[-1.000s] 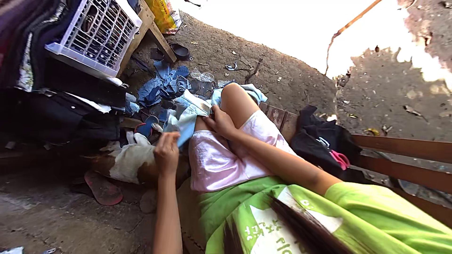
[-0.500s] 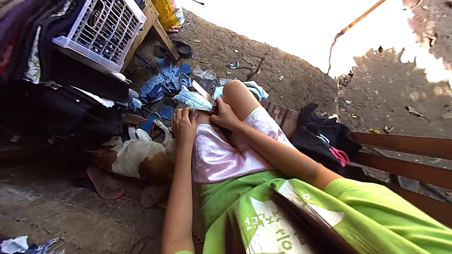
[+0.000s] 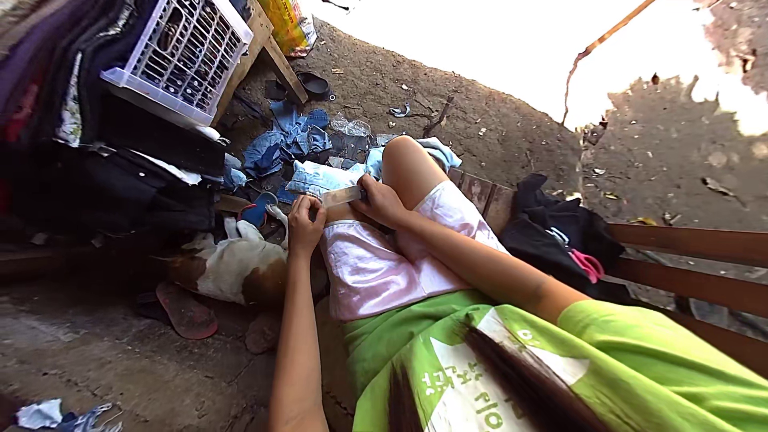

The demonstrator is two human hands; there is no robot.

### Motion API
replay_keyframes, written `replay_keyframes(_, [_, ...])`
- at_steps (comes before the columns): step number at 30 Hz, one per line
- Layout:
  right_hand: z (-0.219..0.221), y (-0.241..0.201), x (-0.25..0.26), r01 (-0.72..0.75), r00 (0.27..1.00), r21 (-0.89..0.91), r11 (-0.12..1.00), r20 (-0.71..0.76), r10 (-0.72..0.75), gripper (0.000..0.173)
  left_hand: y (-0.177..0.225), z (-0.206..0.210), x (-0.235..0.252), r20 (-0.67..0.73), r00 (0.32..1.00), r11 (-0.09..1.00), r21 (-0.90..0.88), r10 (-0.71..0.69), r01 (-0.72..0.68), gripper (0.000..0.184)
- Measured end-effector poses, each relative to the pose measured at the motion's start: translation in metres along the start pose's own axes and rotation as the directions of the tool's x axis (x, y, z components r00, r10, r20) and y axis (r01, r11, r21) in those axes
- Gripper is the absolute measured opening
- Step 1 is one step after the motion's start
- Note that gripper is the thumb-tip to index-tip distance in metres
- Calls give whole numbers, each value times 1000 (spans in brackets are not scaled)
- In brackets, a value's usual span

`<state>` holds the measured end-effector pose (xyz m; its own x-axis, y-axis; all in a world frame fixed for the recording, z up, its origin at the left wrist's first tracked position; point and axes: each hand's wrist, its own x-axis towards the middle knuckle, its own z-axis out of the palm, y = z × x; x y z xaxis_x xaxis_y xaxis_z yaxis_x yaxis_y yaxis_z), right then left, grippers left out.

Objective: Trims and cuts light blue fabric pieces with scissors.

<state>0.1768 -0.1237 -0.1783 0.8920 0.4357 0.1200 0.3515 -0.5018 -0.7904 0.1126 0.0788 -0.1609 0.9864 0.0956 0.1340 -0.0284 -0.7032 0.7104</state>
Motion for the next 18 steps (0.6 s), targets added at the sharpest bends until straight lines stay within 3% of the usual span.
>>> replay_keyframes(3, [-6, -8, 7, -200, 966, 67, 978, 180, 185, 34, 7, 3, -4, 27, 989, 987, 71, -146, 144, 25])
replay_keyframes(6, [-7, -9, 13, -263, 950, 101, 960, 202, 239, 34, 42, -1, 11, 64, 897, 888, 190, -437, 419, 27])
replay_keyframes(8, [-7, -7, 15, -287, 945, 124, 950, 199, 260, 32, 59, -1, 21, 80, 848, 829, 274, -525, 487, 27])
replay_keyframes(10, [-7, -5, 16, -291, 947, 154, 944, 183, 262, 30, 58, 6, 19, 33, 880, 843, 307, -473, 442, 27])
replay_keyframes(13, [-5, 1, 16, -293, 954, 242, 925, 138, 266, 31, 37, 22, 5, -83, 958, 917, 276, -276, 288, 29])
replay_keyframes(18, [-8, 7, 23, -426, 903, 318, 847, 210, 375, 27, 17, 39, 4, -187, 982, 972, 230, -8, 52, 27])
